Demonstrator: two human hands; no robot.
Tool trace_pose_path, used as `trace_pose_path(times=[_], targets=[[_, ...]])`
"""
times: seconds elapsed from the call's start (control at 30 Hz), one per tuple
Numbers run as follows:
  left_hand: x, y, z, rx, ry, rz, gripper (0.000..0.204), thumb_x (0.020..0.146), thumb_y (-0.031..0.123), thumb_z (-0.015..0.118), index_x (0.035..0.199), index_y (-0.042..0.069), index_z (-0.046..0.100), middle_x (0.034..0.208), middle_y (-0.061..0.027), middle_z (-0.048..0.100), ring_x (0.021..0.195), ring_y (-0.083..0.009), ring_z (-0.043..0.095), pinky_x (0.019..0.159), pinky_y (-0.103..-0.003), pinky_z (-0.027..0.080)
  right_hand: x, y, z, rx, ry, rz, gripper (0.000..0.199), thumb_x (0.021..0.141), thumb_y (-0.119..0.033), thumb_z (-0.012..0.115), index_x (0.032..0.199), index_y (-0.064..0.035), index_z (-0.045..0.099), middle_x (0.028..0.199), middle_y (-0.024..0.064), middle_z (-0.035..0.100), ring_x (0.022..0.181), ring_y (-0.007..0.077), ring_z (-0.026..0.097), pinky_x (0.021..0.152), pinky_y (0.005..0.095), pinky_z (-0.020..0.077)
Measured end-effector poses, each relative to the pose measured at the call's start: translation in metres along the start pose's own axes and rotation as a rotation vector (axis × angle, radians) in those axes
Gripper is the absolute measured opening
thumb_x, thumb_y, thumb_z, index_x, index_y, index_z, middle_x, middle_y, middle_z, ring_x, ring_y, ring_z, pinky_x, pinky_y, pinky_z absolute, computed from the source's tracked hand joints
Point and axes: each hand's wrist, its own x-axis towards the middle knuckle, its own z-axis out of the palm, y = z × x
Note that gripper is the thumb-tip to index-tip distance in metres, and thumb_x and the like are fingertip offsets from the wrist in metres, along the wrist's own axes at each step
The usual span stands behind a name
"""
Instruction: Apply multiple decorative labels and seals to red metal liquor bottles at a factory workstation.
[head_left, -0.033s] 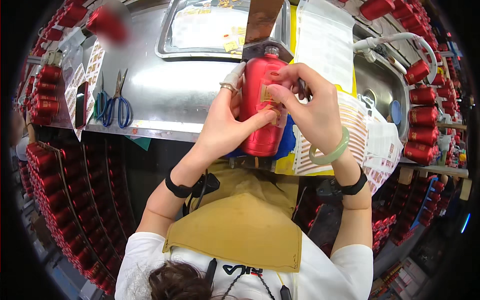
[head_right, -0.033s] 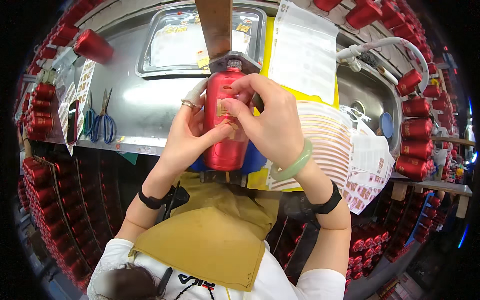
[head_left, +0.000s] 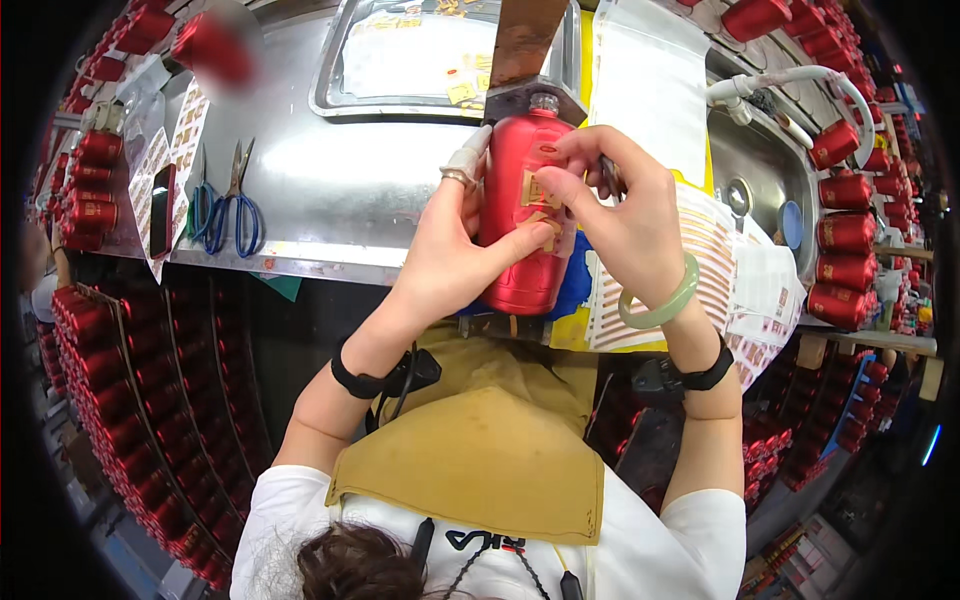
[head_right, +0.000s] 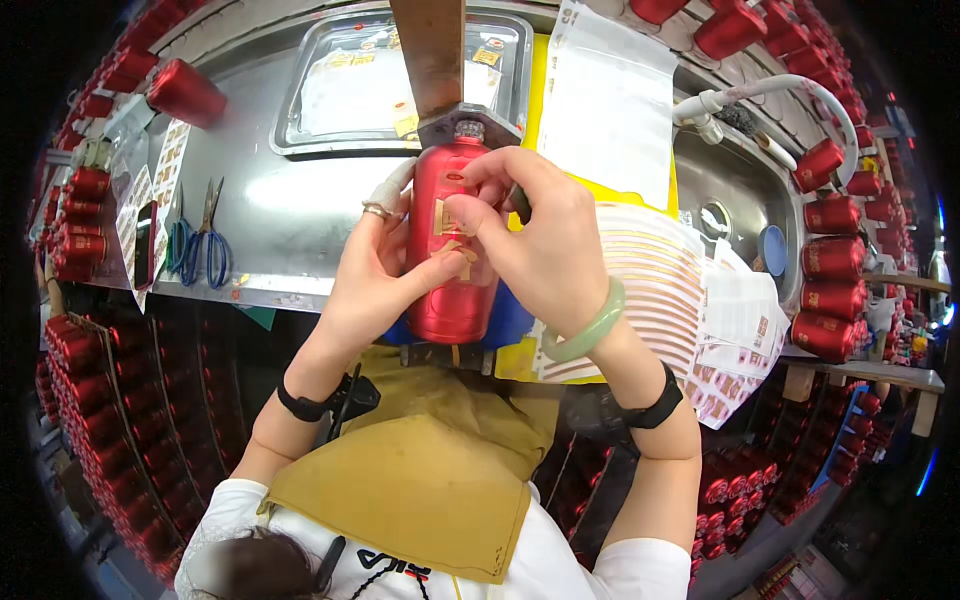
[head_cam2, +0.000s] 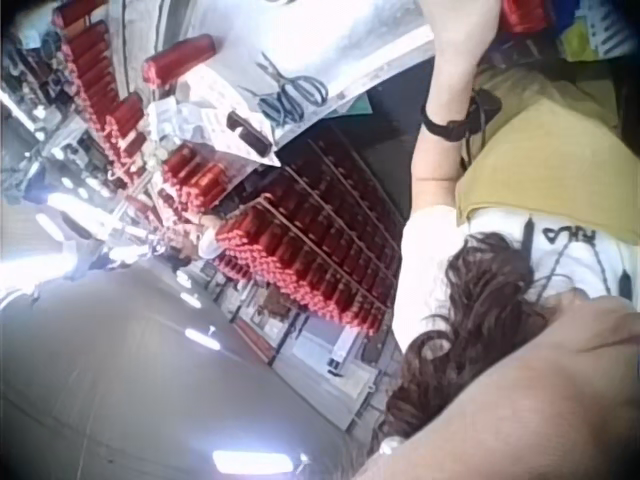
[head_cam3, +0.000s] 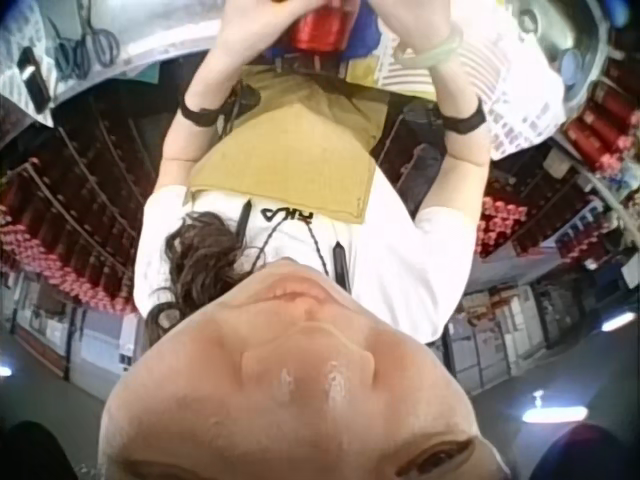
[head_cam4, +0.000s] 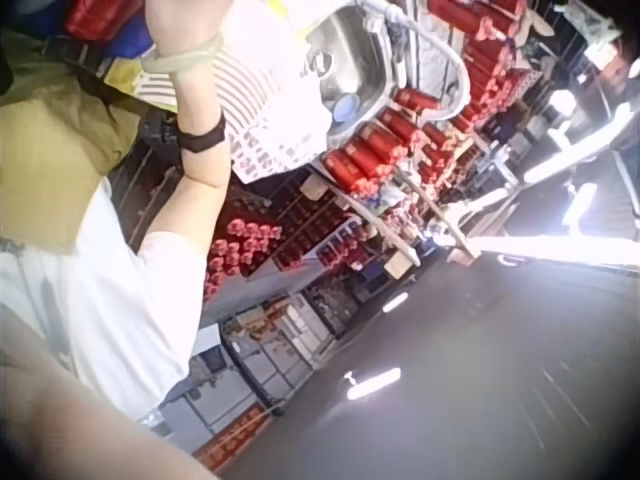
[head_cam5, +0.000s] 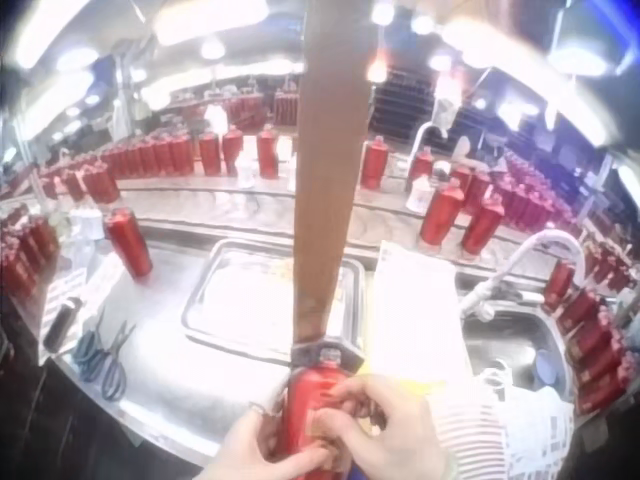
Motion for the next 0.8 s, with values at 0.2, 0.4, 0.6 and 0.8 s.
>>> trace_pose_path(times=[0.2,0.4,0.6,0.8], targets=[[-0.003,-0.011,0.002,0.115,0.046,0.097,0.098,0.086,0.015,0.083,0.159,-0.005,0.02,0.15,-0.02,0.045,0.135,-0.0255,0.052,0.114,-0.04,0.042,0.003,0.007,0.001,0.116,0.038,0.152,0.014,0.091,-0.011,0.076,0.094,0.0013,0.07,0.072,-0.0005,0.063,0.066,0.0064,0.054,0.061,0.0231,0.0453],[-0.003,-0.009,0.003,0.054,0.055,0.049,0.096,0.088,0.013,0.081,0.159,-0.006,0.019,0.149,-0.0204,0.045,0.134,-0.0253,0.052,0.112,-0.04,0.044,0.004,0.01,0.003,0.089,0.109,0.086,0.014,0.092,-0.011,0.075,0.093,0.0015,0.069,0.08,0.0009,0.063,0.069,0.0059,0.053,0.061,0.0226,0.0452],[-0.004,-0.006,0.005,0.059,0.04,0.068,0.095,0.089,0.009,0.079,0.159,-0.006,0.017,0.15,-0.0204,0.043,0.134,-0.0249,0.052,0.112,-0.039,0.044,0.004,0.01,0.002,0.068,0.08,0.1,0.014,0.091,-0.011,0.075,0.093,0.0016,0.069,0.083,0.002,0.064,0.069,0.0072,0.054,0.063,0.0236,0.0464],[-0.004,-0.005,0.006,0.002,0.058,0.04,0.093,0.09,0.008,0.078,0.159,-0.006,0.017,0.15,-0.0203,0.043,0.135,-0.0245,0.051,0.112,-0.039,0.044,0.005,0.011,0.003,0.075,0.091,0.084,0.014,0.09,-0.01,0.076,0.093,0.0016,0.069,0.083,0.0026,0.064,0.069,0.0077,0.054,0.064,0.024,0.0467]])
